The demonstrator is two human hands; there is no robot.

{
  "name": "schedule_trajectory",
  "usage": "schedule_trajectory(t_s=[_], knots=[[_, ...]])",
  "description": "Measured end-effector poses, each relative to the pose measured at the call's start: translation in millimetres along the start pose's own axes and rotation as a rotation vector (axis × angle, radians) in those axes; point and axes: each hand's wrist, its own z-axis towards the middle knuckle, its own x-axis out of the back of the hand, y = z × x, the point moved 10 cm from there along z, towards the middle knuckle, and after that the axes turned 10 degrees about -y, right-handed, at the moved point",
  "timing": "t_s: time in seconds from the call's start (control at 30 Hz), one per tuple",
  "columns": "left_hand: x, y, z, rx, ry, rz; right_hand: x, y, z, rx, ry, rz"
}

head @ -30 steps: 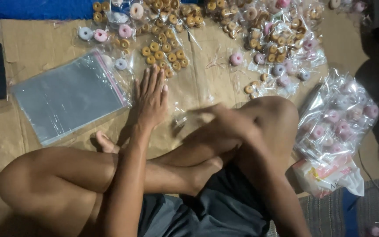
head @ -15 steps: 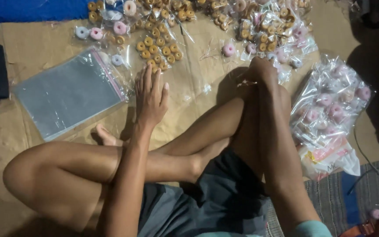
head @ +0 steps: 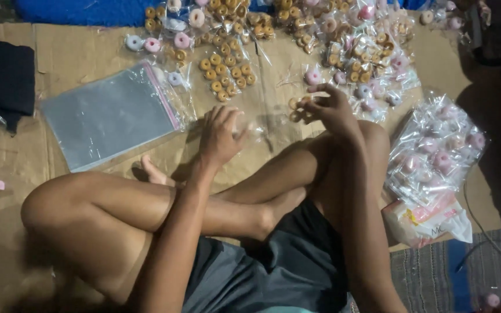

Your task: The person places mini donuts into plastic packaging by hand while sitting on the floor.

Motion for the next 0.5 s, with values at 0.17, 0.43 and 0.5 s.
schedule_trajectory(t_s=[0.17, 0.43, 0.5], knots=[[-38.9, 10.5, -2.3, -0.022, -0.358, 0.229, -30.6, 10.8, -1.8, -0.047, -0.085, 0.092], [-35.8, 12.8, 4.1, 0.029, -0.526, 0.141, -65.5, 22.7, -8.9, -0.197, -0.193, -0.168], [-36.8, 7.2, 5.2, 0.066, -0.483, 0.11, -65.2, 16.7, -6.4, -0.184, -0.151, -0.302]])
